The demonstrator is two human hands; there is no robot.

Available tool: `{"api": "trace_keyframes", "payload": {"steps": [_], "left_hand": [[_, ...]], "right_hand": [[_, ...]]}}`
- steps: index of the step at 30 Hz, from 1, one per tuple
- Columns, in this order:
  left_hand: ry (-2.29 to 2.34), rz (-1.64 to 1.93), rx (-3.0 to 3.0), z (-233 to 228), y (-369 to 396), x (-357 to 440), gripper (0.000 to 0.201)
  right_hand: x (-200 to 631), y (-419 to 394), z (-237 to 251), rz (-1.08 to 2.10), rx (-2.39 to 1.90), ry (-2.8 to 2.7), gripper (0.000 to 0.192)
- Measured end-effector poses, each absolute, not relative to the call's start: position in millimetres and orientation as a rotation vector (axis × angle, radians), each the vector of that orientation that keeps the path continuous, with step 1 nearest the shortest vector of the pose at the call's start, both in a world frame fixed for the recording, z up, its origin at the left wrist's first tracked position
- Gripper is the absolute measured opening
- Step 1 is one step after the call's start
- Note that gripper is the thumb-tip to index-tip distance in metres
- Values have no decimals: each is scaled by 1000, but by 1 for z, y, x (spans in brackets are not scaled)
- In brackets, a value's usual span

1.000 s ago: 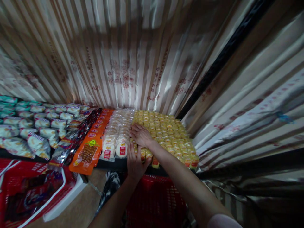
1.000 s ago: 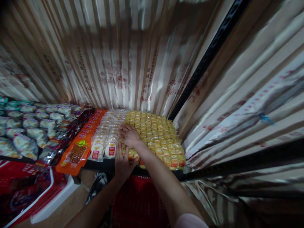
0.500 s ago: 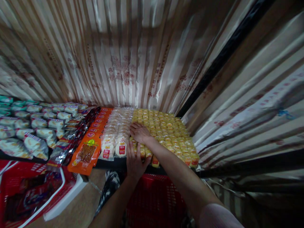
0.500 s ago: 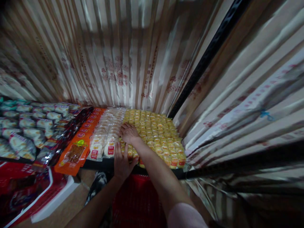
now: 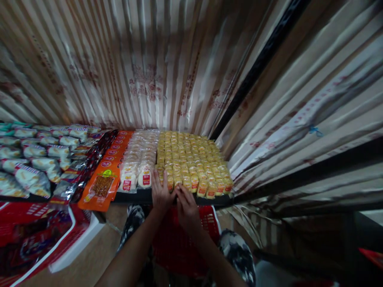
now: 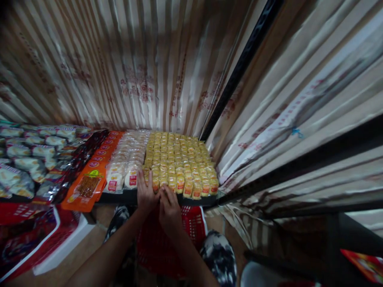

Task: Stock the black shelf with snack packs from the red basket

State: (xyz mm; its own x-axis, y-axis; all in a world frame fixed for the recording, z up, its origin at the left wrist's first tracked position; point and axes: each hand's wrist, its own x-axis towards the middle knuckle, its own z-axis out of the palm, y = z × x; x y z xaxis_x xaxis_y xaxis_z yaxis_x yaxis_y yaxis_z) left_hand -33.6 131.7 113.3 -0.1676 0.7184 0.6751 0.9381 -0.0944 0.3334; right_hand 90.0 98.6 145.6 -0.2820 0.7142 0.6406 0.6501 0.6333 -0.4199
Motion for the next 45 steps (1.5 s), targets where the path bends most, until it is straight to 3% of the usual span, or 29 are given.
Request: {"api": "trace_keyframes", "payload": {"steps": [7,15,24,38,45], "left_hand": [[-1936,-1126,-1831,108,133,-35,63],[-1965,-1097,-1836,107,136,-34,65],[-1983,-1086,-1852,115,132,-33,67],[-1934,-1167,-1865,112,129,-36,76],[-1837,-1117,-1859,111,128,-36,70]], "right_hand": [[75,101,123,117,-1081,-2054,52],[80,98,130,172,-1057,-2038,48],[101,85,123,21,-1421,-1829,34],[104,96,99,124,-1271,-1896,52],[105,98,93,140,-1253,-1888,53]]}}
